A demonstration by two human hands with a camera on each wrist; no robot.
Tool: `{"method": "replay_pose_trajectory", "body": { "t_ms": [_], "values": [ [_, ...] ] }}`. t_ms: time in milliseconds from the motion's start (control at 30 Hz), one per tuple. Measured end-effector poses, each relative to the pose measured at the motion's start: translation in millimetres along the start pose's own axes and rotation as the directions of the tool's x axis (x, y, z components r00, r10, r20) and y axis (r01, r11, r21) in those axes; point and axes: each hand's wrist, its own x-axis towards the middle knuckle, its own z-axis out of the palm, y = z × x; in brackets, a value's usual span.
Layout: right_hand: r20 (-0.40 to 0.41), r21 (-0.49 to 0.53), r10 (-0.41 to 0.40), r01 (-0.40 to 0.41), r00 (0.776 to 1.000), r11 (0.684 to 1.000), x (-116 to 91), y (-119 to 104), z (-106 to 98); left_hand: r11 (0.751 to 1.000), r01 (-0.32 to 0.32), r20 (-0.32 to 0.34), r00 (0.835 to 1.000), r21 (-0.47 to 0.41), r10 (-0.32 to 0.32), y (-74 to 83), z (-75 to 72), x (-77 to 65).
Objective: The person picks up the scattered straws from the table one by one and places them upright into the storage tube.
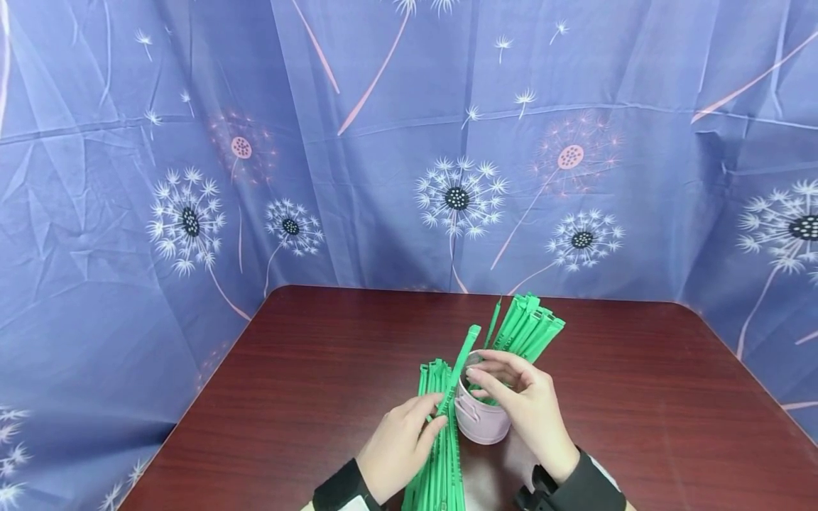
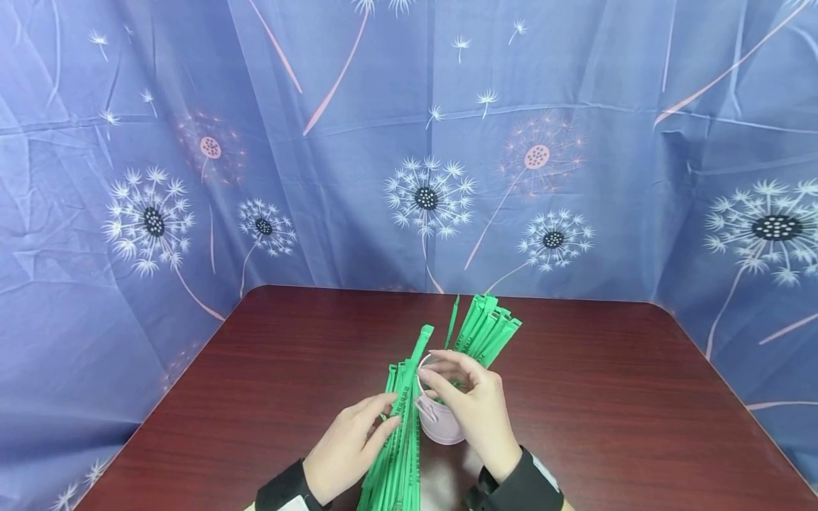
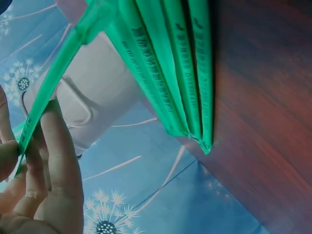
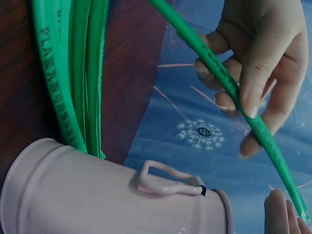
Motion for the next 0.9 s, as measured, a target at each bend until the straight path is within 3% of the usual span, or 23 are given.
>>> {"method": "replay_pose_trajectory", "body": {
  "t_ms": [167,467,633,900],
  "values": [
    [0.003,0.039,-0.037,0.037,0.999,0.999,-2,0,3,0.999,-0.033,0.015,0.999,-0.025,0.034,2.5,-0.8,0.8],
    [-0.029,0.105,-0.097,0.100,0.995,0.989,-3,-1,3,0.996,-0.038,0.045,0.998,-0.086,0.042,3.2,-0.3,2.3],
    [-0.143,0.152,-0.129,0.150,0.981,0.977,1,-3,-1,0.996,-0.029,0.094,0.995,-0.082,0.036,0.4,0.0,1.7],
    [-0.316,0.200,-0.189,0.261,0.930,0.944,7,-11,-13,0.998,-0.005,0.127,0.992,-0.069,0.014,-9.6,3.5,-2.5]
  ]
}}
